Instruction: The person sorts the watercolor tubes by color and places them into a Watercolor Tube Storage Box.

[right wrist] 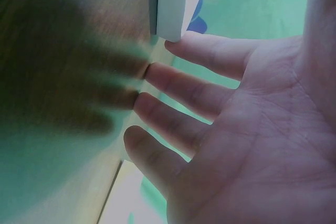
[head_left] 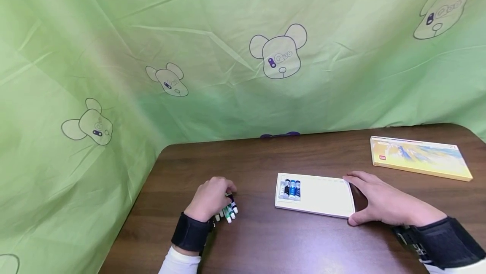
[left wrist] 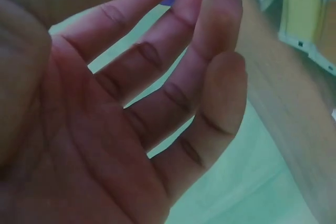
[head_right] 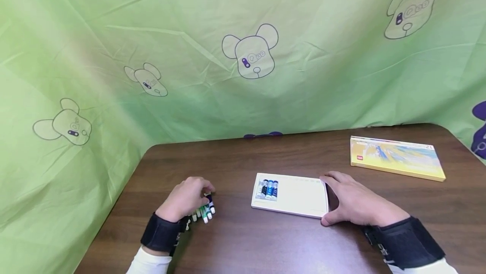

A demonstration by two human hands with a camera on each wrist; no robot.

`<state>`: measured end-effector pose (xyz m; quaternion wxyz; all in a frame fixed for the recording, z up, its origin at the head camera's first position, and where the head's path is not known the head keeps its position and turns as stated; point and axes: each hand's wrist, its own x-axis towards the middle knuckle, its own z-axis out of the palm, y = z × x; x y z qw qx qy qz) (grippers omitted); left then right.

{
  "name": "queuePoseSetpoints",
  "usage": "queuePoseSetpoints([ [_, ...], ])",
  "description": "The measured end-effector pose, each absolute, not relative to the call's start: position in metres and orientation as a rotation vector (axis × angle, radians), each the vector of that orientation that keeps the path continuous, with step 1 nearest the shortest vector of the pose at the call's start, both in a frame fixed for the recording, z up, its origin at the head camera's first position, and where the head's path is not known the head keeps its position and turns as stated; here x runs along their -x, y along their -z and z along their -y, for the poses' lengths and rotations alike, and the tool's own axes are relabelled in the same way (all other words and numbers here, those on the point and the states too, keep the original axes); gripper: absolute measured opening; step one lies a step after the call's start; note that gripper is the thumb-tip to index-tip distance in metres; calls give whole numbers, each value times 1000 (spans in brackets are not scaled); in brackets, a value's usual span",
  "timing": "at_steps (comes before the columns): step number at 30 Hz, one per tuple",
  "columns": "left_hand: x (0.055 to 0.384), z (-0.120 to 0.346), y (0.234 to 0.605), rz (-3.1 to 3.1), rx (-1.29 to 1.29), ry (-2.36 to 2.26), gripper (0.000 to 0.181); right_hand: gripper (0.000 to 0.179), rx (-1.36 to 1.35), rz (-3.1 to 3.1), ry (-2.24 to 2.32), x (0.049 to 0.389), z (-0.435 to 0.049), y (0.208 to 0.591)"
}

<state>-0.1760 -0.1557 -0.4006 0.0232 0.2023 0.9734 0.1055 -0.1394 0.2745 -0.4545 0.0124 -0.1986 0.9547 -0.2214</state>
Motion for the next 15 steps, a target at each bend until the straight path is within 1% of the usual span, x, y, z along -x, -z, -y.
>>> queuePoseSetpoints([
  [9,178,151,408,-3001,-676,-320,13,110,621,-2978,691,140,-274,455],
  [15,179,150,411,-3026,-703,-305,13,110,626,-2975,695,140,-275,455],
])
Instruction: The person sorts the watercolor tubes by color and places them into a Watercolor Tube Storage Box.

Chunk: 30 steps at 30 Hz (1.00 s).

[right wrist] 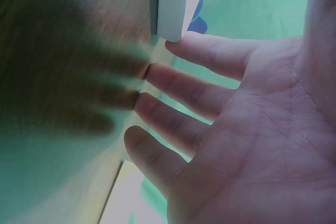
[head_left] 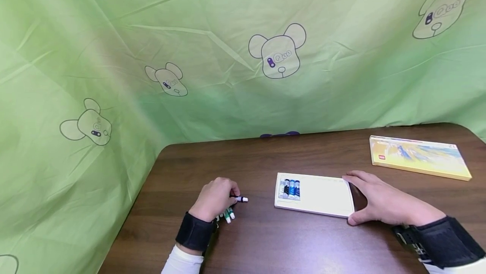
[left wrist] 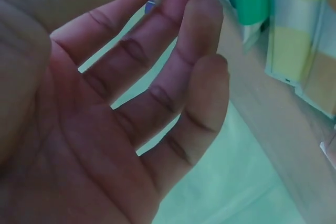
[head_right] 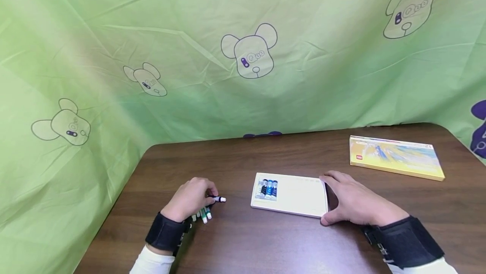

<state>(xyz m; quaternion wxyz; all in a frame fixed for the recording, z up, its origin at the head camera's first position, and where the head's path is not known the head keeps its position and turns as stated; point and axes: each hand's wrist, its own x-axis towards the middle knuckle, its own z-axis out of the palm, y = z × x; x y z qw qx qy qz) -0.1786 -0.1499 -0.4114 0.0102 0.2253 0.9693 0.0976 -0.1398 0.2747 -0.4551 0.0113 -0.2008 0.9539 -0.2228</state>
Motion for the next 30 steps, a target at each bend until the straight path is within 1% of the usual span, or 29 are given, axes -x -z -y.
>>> queuePoseSetpoints([
  [12,181,149,413,-3048,-730,-288,5,109,612,-2982,684,139,-274,456],
  [30,182,151,419,-3156,-725,-240,10,110,609,-2978,692,139,-274,456],
])
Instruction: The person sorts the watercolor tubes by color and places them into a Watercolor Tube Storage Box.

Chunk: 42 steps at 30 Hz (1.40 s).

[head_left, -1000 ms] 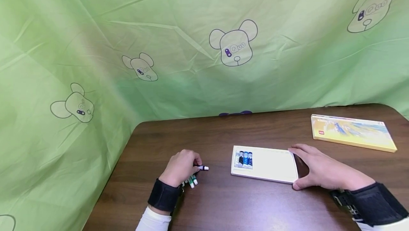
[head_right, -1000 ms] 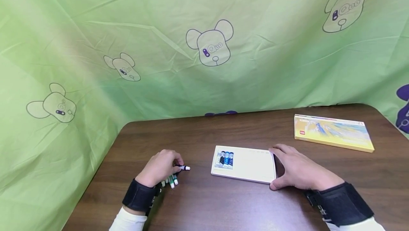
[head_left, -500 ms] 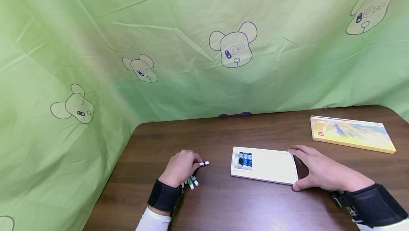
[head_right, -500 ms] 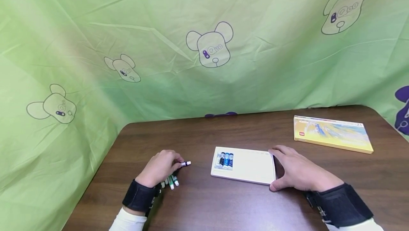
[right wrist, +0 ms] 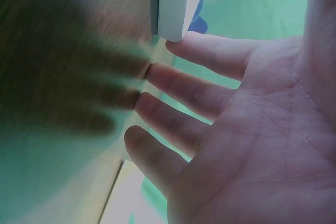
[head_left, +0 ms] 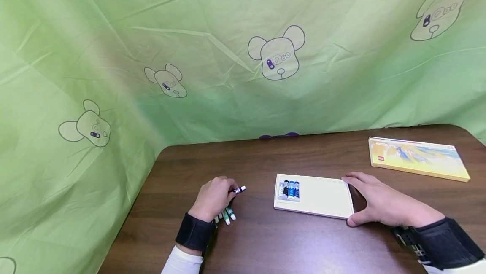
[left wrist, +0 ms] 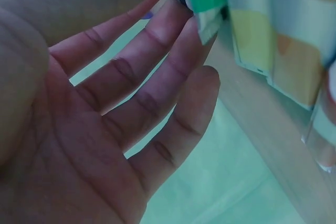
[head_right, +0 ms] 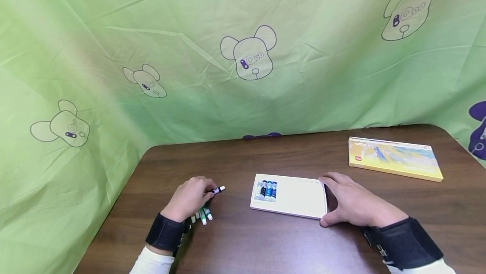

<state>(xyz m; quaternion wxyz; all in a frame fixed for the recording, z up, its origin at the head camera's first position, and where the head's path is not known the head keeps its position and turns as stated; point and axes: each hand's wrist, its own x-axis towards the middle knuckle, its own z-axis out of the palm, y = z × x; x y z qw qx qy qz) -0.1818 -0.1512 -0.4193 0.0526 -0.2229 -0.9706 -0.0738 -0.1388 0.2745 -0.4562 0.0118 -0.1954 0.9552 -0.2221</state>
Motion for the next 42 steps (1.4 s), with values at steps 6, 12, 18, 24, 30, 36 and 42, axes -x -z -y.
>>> queuePoseSetpoints([
  [6,182,151,420,2956,668,212,11,110,612,-2973,696,139,-275,456],
  [12,182,150,420,2954,663,208,11,110,613,-2975,695,140,-275,456],
  [18,183,149,420,2961,657,211,12,110,607,-2973,688,139,-274,455],
  [24,184,149,421,2981,648,227,12,110,607,-2974,686,139,-274,455],
  [30,185,149,421,2977,642,227,12,109,609,-2977,690,139,-275,455],
  [36,186,149,422,2977,637,227,12,109,619,-2979,688,139,-275,455],
  [42,187,149,423,2991,628,227,11,108,622,-2977,692,139,-275,455],
])
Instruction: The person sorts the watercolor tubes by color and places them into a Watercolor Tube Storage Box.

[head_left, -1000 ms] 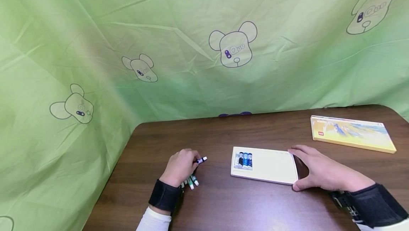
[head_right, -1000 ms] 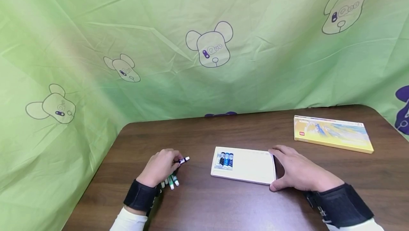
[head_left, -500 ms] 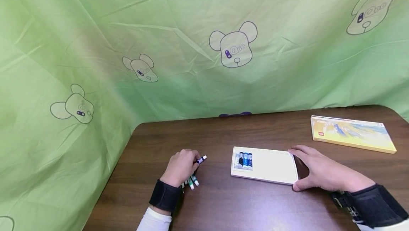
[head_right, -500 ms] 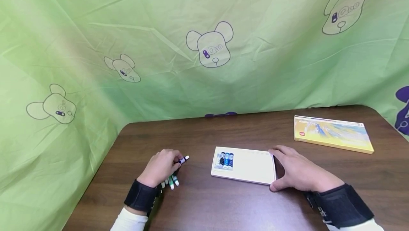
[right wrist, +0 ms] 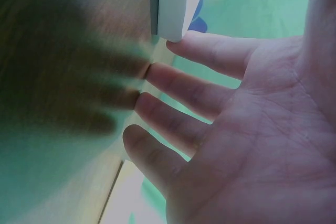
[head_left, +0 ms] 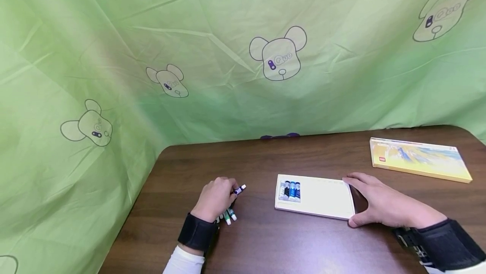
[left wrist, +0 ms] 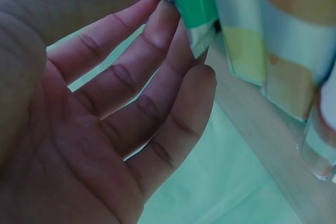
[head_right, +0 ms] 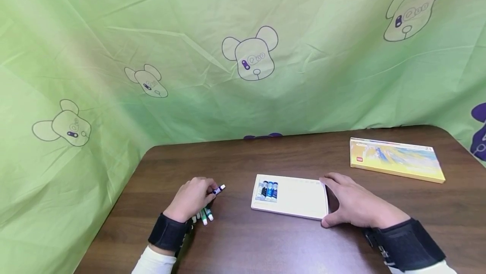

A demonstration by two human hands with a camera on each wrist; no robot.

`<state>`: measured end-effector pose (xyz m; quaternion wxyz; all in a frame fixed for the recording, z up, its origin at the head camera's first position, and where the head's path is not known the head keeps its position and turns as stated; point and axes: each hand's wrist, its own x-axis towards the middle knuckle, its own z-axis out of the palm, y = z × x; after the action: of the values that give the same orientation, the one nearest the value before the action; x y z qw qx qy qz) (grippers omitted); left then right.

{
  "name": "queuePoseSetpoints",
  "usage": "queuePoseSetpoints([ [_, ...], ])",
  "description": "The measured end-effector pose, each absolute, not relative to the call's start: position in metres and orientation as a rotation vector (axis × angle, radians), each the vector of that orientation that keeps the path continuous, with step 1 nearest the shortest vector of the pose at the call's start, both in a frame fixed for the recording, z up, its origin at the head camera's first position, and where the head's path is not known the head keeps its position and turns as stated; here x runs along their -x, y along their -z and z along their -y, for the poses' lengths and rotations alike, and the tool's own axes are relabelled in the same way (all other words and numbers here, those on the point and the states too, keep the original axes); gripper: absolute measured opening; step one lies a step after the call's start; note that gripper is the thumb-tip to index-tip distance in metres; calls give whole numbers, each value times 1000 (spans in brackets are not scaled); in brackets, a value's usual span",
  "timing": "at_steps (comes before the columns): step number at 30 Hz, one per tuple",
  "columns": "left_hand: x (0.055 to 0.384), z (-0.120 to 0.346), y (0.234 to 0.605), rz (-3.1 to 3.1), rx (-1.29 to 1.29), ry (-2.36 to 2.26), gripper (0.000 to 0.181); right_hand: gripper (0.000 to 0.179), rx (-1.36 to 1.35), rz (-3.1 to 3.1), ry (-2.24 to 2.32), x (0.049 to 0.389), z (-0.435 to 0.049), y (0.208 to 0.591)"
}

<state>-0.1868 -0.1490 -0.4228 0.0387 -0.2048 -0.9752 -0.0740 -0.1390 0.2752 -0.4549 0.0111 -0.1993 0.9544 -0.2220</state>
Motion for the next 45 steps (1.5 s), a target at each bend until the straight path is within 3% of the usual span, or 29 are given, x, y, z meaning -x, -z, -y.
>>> queuePoseSetpoints([
  [31,182,143,420,2989,671,245,10,108,639,-2958,700,137,-276,455],
  [45,173,115,423,2769,736,230,11,108,629,-2952,709,138,-276,455],
])
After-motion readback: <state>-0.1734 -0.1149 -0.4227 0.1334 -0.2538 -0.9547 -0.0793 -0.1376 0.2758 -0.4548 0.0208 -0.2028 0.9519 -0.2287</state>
